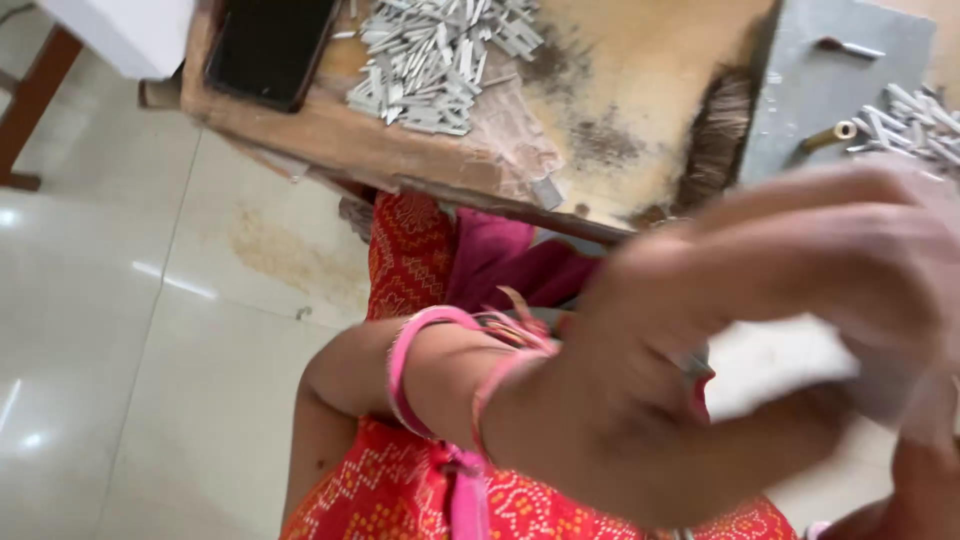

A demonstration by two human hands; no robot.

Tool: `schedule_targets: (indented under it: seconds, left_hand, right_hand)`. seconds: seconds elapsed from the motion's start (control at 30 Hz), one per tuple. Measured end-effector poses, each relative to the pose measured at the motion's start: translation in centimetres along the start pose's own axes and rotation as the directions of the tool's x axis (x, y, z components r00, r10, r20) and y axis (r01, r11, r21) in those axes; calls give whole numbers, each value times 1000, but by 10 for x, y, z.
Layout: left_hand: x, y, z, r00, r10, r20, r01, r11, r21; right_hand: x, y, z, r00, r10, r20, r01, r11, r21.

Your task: Assembling small metal pins or components by hand at a workstation.

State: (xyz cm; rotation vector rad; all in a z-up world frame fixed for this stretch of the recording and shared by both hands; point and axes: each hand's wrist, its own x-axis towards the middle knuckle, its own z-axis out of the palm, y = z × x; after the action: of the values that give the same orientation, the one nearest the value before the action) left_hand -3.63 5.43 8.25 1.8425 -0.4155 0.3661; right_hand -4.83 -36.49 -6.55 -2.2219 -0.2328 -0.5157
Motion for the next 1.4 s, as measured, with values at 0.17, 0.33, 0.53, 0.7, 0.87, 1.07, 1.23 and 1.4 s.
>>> schedule_targets:
  seconds: [0.17,0.33,0.53,0.7,0.87,1.07,1.23,1.4]
  left_hand:
    - [30,-48,10,994,37,100,-32,998,-45]
    - [38,-68,38,962,213,173,-257,922,291]
    - [50,-87,59,963,185,195,-251,875,413]
    - [49,-74,55,987,152,55,-161,953,258]
    - [37,-70,56,1000,-19,23,20,998,-62]
    - [36,-73,57,992,-110,68,122,969,-213]
    - [36,-80,61,999,-35,31,38,993,-110]
    - [43,-74,60,1000,-14,9,15,991,-131]
  right_hand:
    - [4,-111,46,990,57,-128,-48,997,68]
    - [36,-143,69,993,5,-119,-7,1000,-13]
    - [69,-168,97,964,-243,-110,227,964,-135]
    - [93,-173,115,927,-375,-16,364,909,-201]
    - [109,-176,132,896,-437,80,438,839,-323]
    - [116,-184,136,906,-415,80,409,812,-417]
    - [119,-181,132,909,-410,80,413,854,-318]
    - [130,-192,129,906,-398,143,423,847,-321]
